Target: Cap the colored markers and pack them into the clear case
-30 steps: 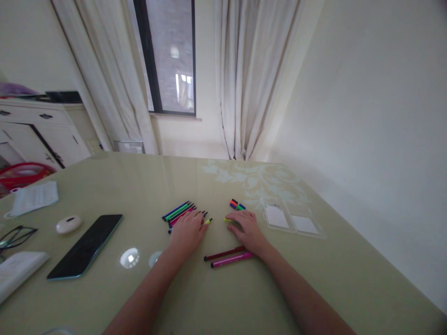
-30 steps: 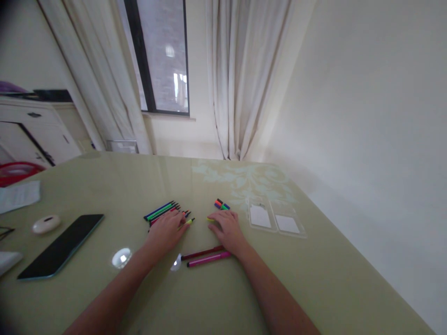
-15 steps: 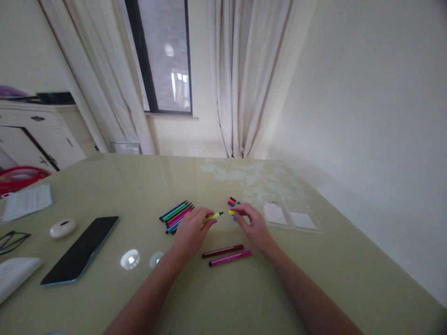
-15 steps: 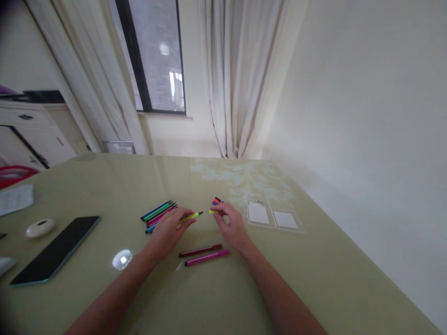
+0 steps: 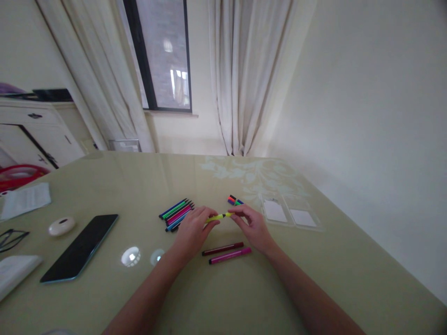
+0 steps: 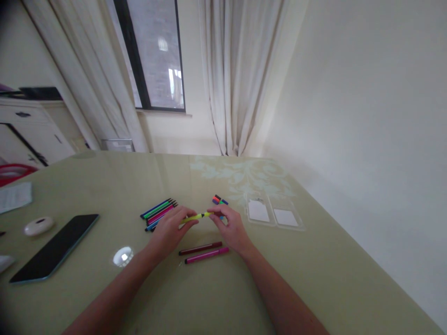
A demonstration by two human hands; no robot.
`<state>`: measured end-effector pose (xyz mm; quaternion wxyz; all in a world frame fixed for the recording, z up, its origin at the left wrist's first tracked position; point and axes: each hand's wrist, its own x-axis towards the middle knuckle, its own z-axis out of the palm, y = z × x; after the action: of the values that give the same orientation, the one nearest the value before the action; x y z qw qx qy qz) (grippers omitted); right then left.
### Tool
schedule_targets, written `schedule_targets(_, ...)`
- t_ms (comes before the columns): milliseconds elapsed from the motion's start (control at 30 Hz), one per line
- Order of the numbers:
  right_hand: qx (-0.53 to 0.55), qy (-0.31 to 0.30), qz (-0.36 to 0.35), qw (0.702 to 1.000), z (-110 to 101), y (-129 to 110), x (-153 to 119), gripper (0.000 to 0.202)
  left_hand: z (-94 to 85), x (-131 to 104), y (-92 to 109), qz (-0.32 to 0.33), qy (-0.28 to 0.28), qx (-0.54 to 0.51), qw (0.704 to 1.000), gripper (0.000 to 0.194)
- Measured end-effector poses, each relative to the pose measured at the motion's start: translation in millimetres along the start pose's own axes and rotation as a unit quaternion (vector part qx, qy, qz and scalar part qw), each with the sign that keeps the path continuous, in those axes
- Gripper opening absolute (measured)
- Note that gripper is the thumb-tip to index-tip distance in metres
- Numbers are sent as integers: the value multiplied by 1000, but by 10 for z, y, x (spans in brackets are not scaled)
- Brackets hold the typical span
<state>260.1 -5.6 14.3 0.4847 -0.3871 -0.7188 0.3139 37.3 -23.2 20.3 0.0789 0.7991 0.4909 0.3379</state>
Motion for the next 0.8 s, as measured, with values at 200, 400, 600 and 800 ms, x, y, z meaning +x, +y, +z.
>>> schedule_targets(200,104,0,68,992,11,-4,-8,23,35,-12,12,34,23,-18,999,7)
schedule_targets(400,110,-2,62,992,13,-74,-13,21,20,-4,24,21,29,-54,998,6)
schedule_targets(600,104,-6,56,993,51,-62,-43,22,-3,-1,2,1,9,-75,997,7)
schedule_targets(800,42,-19,66,997,75,60,-5,21,-14,-3,-7,-73,-100,-65,990,15)
